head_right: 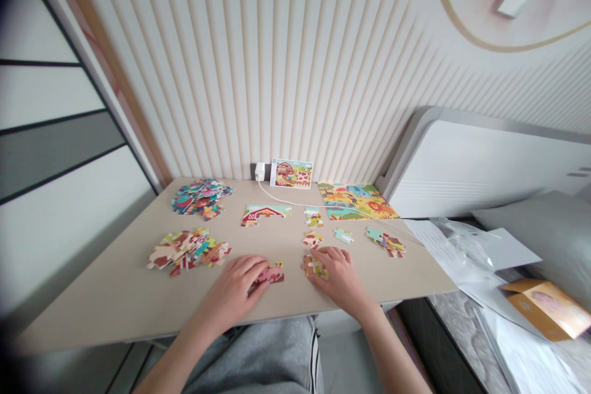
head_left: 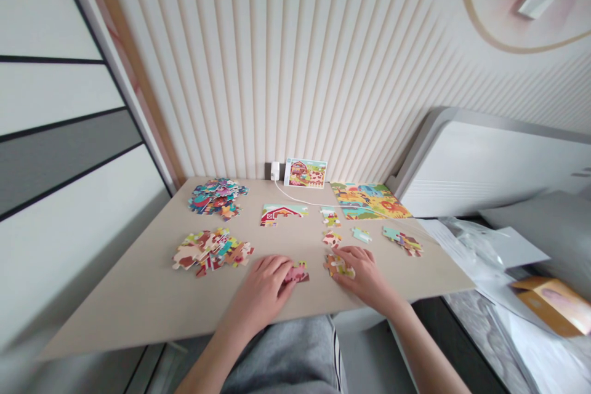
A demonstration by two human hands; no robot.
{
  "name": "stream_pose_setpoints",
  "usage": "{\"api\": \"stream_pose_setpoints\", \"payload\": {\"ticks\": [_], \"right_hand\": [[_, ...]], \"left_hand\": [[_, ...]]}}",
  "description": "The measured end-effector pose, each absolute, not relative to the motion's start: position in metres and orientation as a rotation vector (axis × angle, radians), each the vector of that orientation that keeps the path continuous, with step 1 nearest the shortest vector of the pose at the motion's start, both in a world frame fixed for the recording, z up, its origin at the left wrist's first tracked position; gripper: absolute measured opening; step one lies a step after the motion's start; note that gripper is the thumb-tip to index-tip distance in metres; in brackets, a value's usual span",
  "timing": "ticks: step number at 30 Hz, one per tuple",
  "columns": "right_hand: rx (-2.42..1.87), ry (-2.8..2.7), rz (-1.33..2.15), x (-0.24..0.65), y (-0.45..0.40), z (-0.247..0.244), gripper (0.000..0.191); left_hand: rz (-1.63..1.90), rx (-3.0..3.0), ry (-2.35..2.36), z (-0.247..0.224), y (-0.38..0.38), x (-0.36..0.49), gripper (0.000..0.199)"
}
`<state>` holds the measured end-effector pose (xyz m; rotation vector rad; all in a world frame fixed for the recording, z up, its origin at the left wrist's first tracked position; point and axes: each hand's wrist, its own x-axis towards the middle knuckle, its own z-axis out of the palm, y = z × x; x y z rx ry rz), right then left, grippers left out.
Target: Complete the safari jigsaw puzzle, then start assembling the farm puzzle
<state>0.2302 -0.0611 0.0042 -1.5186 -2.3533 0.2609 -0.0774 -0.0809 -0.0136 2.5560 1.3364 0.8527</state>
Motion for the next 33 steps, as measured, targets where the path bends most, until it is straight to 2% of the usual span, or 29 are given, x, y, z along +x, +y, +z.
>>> {"api": "stream_pose_setpoints", "payload": {"ticks": [3, 7, 8, 11, 15, 20, 22, 25, 29, 33], "right_hand": [[-1.533, -2.298, 0.249, 0.229, -0.061, 0.006, 0.056], [-1.504, -2.231, 0.439, 0.222, -0.063, 0.016, 0.026], [-1.505, -2.186, 0.498, 0.219, -0.064, 0.018, 0.024], [-1.524, -1.991, 0.623, 0.207, -0.066, 0.017, 0.029], [-1.605, -1.828, 0.609, 0.187, -0.07, 0.003, 0.033], [-1.653, -2.03, 0.207, 0.182, -0.081, -0.003, 0.037], [-1.61, -2.076, 0.133, 0.195, -0.083, -0.001, 0.034], [-1.521, -2.174, 0.172, 0.229, -0.079, 0.0, 0.028], [-1.391, -2.285, 0.301, 0.269, -0.071, -0.009, 0.045], [-1.306, -2.267, 0.373, 0.279, -0.069, -0.019, 0.044]], "left_hand": [[0.879, 2.534, 1.417, -0.017, -0.081, -0.078, 0.025], [0.868, 2.477, 1.437, -0.018, -0.079, -0.081, 0.02], [0.873, 2.451, 1.434, -0.017, -0.078, -0.082, 0.02], [0.909, 2.376, 1.431, -0.018, -0.077, -0.088, 0.016], [0.928, 2.351, 1.442, -0.026, -0.076, -0.098, 0.016], [0.953, 2.378, 1.459, -0.031, -0.078, -0.106, 0.021], [0.986, 2.428, 1.469, -0.027, -0.081, -0.102, 0.026], [0.97, 2.55, 1.445, -0.015, -0.093, -0.083, 0.029], [0.785, 2.685, 1.3, -0.007, -0.117, -0.043, 0.026], [0.694, 2.718, 1.268, -0.014, -0.13, -0.019, 0.035]]}}
